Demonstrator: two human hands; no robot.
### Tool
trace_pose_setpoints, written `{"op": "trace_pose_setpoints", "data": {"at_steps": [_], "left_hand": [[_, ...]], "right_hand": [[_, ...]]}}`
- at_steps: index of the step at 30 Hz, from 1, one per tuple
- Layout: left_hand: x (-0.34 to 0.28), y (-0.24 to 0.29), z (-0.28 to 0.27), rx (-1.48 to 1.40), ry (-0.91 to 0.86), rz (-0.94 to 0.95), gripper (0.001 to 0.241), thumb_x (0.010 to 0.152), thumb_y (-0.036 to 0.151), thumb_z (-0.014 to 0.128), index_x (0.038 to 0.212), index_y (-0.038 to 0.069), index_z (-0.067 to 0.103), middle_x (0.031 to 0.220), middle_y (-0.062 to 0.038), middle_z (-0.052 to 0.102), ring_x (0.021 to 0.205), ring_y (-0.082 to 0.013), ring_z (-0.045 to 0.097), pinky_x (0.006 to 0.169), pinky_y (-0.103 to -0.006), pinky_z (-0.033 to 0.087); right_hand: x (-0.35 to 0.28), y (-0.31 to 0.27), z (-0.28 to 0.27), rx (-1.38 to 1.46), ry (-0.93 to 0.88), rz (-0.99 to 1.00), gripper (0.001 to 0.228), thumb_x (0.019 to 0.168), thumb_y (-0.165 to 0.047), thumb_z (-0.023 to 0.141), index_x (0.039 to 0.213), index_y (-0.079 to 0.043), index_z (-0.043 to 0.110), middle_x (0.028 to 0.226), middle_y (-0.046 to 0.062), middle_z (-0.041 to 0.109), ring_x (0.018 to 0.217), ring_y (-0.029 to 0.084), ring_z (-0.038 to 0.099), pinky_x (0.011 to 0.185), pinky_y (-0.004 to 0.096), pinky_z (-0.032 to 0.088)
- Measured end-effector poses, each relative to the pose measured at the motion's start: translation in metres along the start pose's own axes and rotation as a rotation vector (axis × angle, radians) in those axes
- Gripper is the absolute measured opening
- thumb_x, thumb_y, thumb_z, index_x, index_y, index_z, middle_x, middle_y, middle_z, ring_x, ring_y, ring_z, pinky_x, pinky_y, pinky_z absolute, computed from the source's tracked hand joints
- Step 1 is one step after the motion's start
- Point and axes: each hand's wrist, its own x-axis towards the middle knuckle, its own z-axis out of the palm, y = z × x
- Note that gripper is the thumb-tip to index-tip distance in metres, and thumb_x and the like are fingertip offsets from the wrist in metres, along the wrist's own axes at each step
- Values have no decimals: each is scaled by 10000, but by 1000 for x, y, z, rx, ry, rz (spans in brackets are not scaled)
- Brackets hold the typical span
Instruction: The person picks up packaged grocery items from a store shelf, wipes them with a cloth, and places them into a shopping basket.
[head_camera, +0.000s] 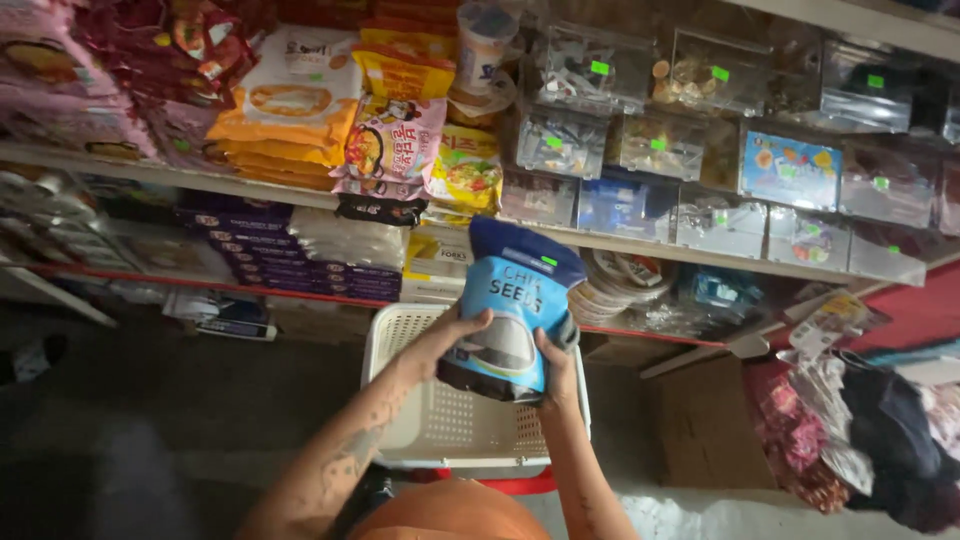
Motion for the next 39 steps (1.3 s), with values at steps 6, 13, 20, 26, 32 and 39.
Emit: {"op": "trace_pose_setpoints", "data": {"at_steps": [6, 13, 20, 26, 32, 39], "left_hand": [[-5, -25, -2, -5, 0, 169, 744, 752, 315, 860, 1383, 28, 588, 1237, -122, 718, 1124, -235, 686, 1008, -404, 539], [-13, -21, 7, -19, 84, 278, 675, 756, 164, 854, 1353, 23, 570, 1196, -94, 733, 1087, -201, 700, 980, -362, 556], [18, -47, -23, 206, 195, 569, 641, 773, 167, 827, 1353, 42, 586, 1252, -100, 702, 1127, -222, 664, 968, -346, 535], [-9, -17, -8, 589, 276, 511, 654, 711, 231, 883, 1285, 53, 626, 1152, -108, 752, 1045, -215, 717, 918, -339, 549], [-26, 6, 4, 462, 243, 344, 683, 724, 224, 873, 1335, 70, 608, 1129, -67, 778, 1022, -169, 732, 944, -318, 537], [5, -21, -20, 195, 202, 434, 697, 723, 76, 833, 1373, 52, 583, 1219, -68, 738, 1097, -173, 686, 989, -322, 531]], "right_hand": [[-15, -54, 71, -42, -17, -77, 478, 871, -224, 664, 1329, -143, 554, 1197, 36, 696, 1064, 179, 673, 919, 365, 546], [-7, -58, 72, -406, 12, -374, 295, 935, -130, 766, 1193, -22, 671, 1082, 47, 672, 943, 147, 624, 821, 303, 516], [-44, -42, 109, -1509, -416, -1049, 760, 671, -333, 865, 1341, -118, 577, 1490, 182, 451, 1413, 423, 293, 1141, 582, 203], [13, -74, 177, -1724, -440, -1022, 853, 654, -397, 797, 1443, -182, 557, 1523, 146, 504, 1420, 433, 388, 1163, 680, 175], [76, -63, 184, -1707, -265, -633, 511, 919, -399, 717, 1285, -67, 589, 1204, 216, 652, 1160, 416, 609, 1029, 490, 485], [40, -40, 171, -1453, -467, -1217, 683, 737, 46, 622, 1416, 6, 560, 1469, 314, 523, 1431, 465, 423, 1220, 534, 300]]}}
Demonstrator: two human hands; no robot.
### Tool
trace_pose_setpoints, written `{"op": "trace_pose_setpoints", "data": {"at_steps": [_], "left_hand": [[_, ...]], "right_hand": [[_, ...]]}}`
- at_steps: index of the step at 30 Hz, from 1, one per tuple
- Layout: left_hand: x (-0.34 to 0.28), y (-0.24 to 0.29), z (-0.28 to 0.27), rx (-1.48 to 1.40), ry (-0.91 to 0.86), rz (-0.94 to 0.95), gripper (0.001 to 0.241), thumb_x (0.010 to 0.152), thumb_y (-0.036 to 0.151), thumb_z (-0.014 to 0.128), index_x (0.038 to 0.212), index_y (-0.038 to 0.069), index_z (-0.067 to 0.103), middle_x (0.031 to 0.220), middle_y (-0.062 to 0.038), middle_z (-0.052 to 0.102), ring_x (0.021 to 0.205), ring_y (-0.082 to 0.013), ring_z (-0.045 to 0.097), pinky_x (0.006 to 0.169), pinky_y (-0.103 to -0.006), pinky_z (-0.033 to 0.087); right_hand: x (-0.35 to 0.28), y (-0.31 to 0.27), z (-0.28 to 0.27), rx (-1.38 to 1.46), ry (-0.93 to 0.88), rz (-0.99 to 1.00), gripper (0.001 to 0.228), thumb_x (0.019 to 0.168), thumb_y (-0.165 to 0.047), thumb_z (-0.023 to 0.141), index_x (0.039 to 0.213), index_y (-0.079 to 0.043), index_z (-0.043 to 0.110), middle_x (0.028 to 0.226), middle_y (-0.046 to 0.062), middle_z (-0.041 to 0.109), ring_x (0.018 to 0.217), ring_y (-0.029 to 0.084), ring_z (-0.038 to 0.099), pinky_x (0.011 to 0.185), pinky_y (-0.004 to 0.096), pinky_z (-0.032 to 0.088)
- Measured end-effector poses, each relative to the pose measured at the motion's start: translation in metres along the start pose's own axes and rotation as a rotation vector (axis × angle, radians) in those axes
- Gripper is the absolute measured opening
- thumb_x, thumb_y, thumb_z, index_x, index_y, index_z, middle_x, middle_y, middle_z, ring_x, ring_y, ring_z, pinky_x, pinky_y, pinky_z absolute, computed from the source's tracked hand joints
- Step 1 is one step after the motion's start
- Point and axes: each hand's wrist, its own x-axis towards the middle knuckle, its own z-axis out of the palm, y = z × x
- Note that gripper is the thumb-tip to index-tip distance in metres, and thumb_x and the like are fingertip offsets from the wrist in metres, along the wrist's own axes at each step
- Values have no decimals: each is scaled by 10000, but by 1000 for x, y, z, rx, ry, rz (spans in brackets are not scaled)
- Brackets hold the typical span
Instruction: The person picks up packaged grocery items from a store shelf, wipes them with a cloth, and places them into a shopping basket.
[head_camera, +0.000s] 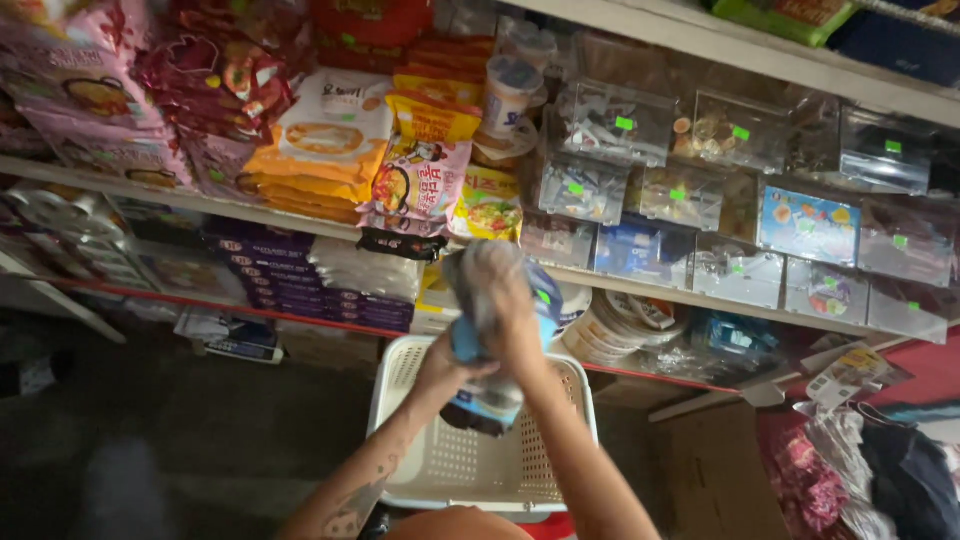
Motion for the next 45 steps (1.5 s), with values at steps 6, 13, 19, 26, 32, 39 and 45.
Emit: {"op": "trace_pose_setpoints", "data": {"at_steps": [6, 13, 19, 26, 32, 39, 45], "left_hand": [[6, -3, -20, -357, 108, -19, 620, 841, 125, 748, 1429, 83, 555, 1285, -18, 704, 1148, -140, 652, 989, -318, 525], [-4, 16, -4, -202, 79, 32, 612, 763, 56, 813, 1334, 48, 591, 1195, -51, 716, 1084, -159, 670, 978, -333, 529], [1, 18, -19, -255, 203, 36, 552, 793, 95, 819, 1299, 23, 613, 1150, -62, 714, 1038, -169, 671, 952, -336, 529], [-16, 27, -13, -346, 142, -67, 592, 778, 114, 814, 1321, 44, 588, 1151, -63, 712, 1043, -177, 672, 950, -341, 532], [1, 23, -12, -422, -32, -64, 663, 780, 166, 774, 1390, 36, 550, 1196, -78, 700, 1100, -199, 655, 976, -361, 518], [8, 34, -3, 490, 26, 186, 912, 823, 310, 787, 1577, 82, 327, 1516, -198, 342, 1437, -316, 328, 1197, -466, 277], [22, 10, 7, -335, -245, -135, 924, 946, 678, 532, 1612, 111, 232, 1591, -200, 333, 1415, -362, 342, 1142, -543, 307]], "right_hand": [[-107, -58, -9, 242, 24, 82, 746, 639, 86, 578, 1373, -43, 591, 1472, 232, 564, 1483, 402, 415, 1263, 562, 213], [-110, 21, 22, 480, 323, 489, 509, 919, 21, 611, 1424, -32, 583, 1357, 214, 637, 1259, 404, 601, 1103, 471, 434], [-103, -64, -3, 711, 373, 597, 569, 1052, -298, 546, 1562, -52, 485, 1492, 267, 450, 1264, 358, 368, 1009, 557, 292], [-92, 24, 11, 776, 194, 775, 729, 1018, -525, 509, 1543, -26, 430, 1567, 238, 447, 1436, 378, 420, 1158, 508, 360], [-145, 73, 35, 1612, 205, 1320, 742, 977, -567, 490, 1468, -10, 516, 1403, 244, 613, 1237, 409, 600, 1040, 521, 508], [-181, 68, 36, 1587, 306, 1130, 643, 1005, -452, 535, 1440, 22, 535, 1367, 244, 635, 1177, 388, 644, 1009, 518, 542], [-93, -18, -24, 1095, 164, 985, 661, 947, -454, 519, 1513, -185, 308, 1540, 63, 385, 1414, 277, 359, 1144, 445, 315]]}}
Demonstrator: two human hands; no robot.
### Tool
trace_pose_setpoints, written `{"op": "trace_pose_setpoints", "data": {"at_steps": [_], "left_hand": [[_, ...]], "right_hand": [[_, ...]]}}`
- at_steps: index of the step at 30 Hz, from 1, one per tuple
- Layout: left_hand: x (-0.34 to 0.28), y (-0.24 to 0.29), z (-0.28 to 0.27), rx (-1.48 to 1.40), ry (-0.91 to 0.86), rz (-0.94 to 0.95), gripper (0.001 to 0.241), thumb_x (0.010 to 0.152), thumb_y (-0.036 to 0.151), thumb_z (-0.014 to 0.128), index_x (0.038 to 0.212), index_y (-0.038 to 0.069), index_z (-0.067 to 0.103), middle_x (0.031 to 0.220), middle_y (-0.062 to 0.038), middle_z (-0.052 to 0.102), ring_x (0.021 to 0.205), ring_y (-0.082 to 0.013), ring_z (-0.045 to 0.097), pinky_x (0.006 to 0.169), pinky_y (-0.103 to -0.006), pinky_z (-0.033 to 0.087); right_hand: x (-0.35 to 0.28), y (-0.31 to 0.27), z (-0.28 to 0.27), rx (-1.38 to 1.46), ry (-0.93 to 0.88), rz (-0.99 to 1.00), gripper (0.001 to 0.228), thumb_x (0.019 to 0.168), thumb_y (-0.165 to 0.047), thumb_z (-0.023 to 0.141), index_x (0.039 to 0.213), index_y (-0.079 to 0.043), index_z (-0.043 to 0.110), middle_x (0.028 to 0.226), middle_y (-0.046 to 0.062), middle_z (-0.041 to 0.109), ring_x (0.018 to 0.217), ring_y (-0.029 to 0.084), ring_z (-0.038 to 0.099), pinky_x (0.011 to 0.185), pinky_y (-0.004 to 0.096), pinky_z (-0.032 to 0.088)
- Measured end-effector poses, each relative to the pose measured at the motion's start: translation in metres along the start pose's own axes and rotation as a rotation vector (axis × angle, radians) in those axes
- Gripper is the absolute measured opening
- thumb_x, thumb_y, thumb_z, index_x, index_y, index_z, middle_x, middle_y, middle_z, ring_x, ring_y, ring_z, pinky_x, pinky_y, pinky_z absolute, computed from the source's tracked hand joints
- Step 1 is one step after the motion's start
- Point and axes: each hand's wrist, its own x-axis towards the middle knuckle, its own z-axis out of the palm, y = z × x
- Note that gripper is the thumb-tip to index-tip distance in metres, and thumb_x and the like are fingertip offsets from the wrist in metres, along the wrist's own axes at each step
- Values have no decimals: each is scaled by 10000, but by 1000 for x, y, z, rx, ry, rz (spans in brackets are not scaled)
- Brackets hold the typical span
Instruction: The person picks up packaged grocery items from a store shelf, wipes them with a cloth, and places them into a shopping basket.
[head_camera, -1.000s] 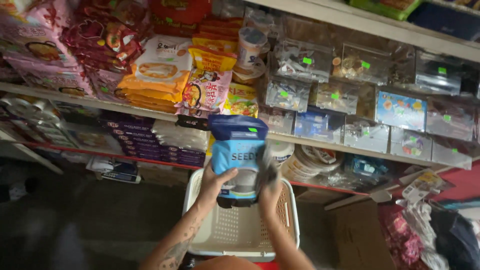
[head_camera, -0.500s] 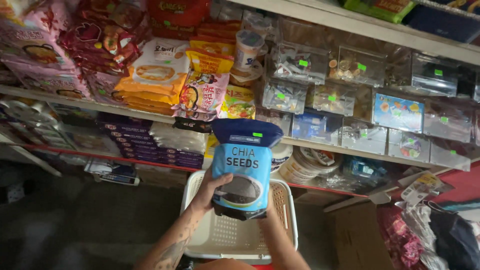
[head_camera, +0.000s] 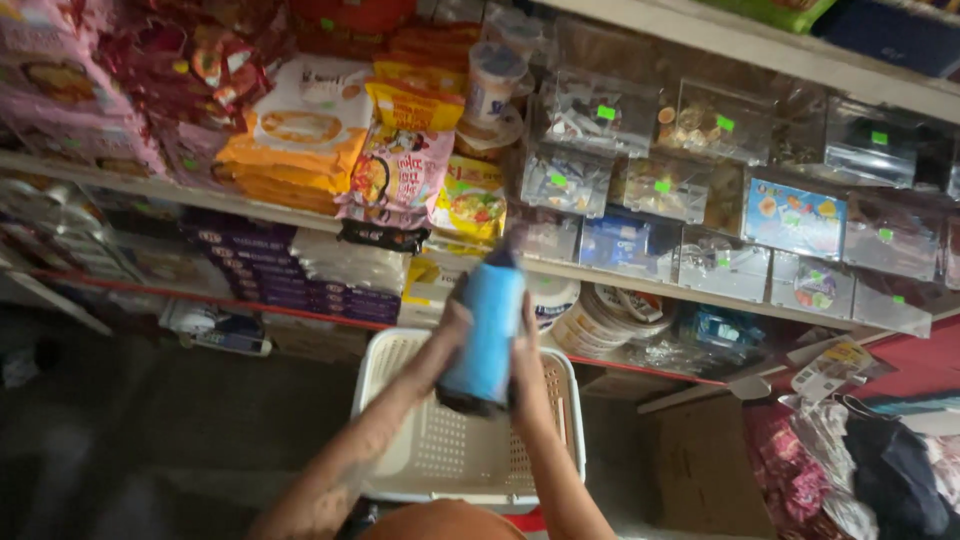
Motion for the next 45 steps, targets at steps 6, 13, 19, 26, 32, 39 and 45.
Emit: {"op": "trace_pose_setpoints", "data": {"at_steps": [6, 13, 19, 26, 32, 39, 45], "left_hand": [[15, -50, -62, -44, 54, -7, 919, 935, 679, 539, 1602, 110, 263, 1566, -196, 368, 1382, -352, 380, 1116, -528, 338], [-5, -95, -106, -94, 118, -25, 912, 919, 680, 551, 1586, 109, 306, 1531, -191, 416, 1335, -338, 434, 1081, -506, 382], [-28, -131, -116, -130, 151, -30, 906, 906, 681, 560, 1573, 108, 343, 1501, -185, 457, 1295, -326, 480, 1050, -487, 419], [-40, -153, -114, -165, 171, -107, 901, 890, 683, 571, 1558, 107, 386, 1467, -179, 505, 1249, -312, 533, 1015, -465, 462], [11, -134, -103, -210, 204, -104, 897, 876, 684, 580, 1545, 107, 423, 1437, -173, 546, 1209, -299, 579, 984, -445, 499], [3, -58, -31, -246, 239, -158, 893, 861, 686, 591, 1530, 107, 467, 1402, -165, 594, 1162, -283, 632, 949, -422, 542], [-15, 11, 31, 753, 510, -135, 963, 772, 689, 624, 1584, 211, 426, 1417, -110, 535, 1159, -238, 642, 974, -402, 535]], "right_hand": [[-17, -34, 38, -1087, -369, -826, 630, 923, -477, 630, 1441, -134, 525, 1593, 171, 446, 1565, 390, 221, 1235, 620, 50], [63, -41, 33, -673, -174, -276, 436, 976, -355, 588, 1367, -173, 649, 1373, 122, 666, 1318, 358, 554, 1213, 505, 390], [-12, -24, 45, -993, -384, -993, 530, 803, -263, 662, 1323, -165, 656, 1597, 257, 348, 1519, 441, 263, 1228, 597, 160], [72, -5, 11, -1002, -186, -714, 448, 949, -282, 664, 1360, -105, 659, 1437, 147, 627, 1394, 345, 526, 1224, 558, 358], [-8, 20, 18, -825, -17, -614, 507, 1035, -169, 509, 1521, -28, 480, 1572, 264, 458, 1496, 401, 406, 1225, 468, 326], [10, 35, -1, -672, -2, -279, 597, 1033, -266, 603, 1557, -49, 415, 1644, 202, 404, 1543, 344, 391, 1254, 439, 287], [-4, 40, -14, 289, -63, 236, 762, 880, -343, 679, 1536, -141, 349, 1418, 110, 576, 1288, 298, 561, 1073, 462, 467]]}}
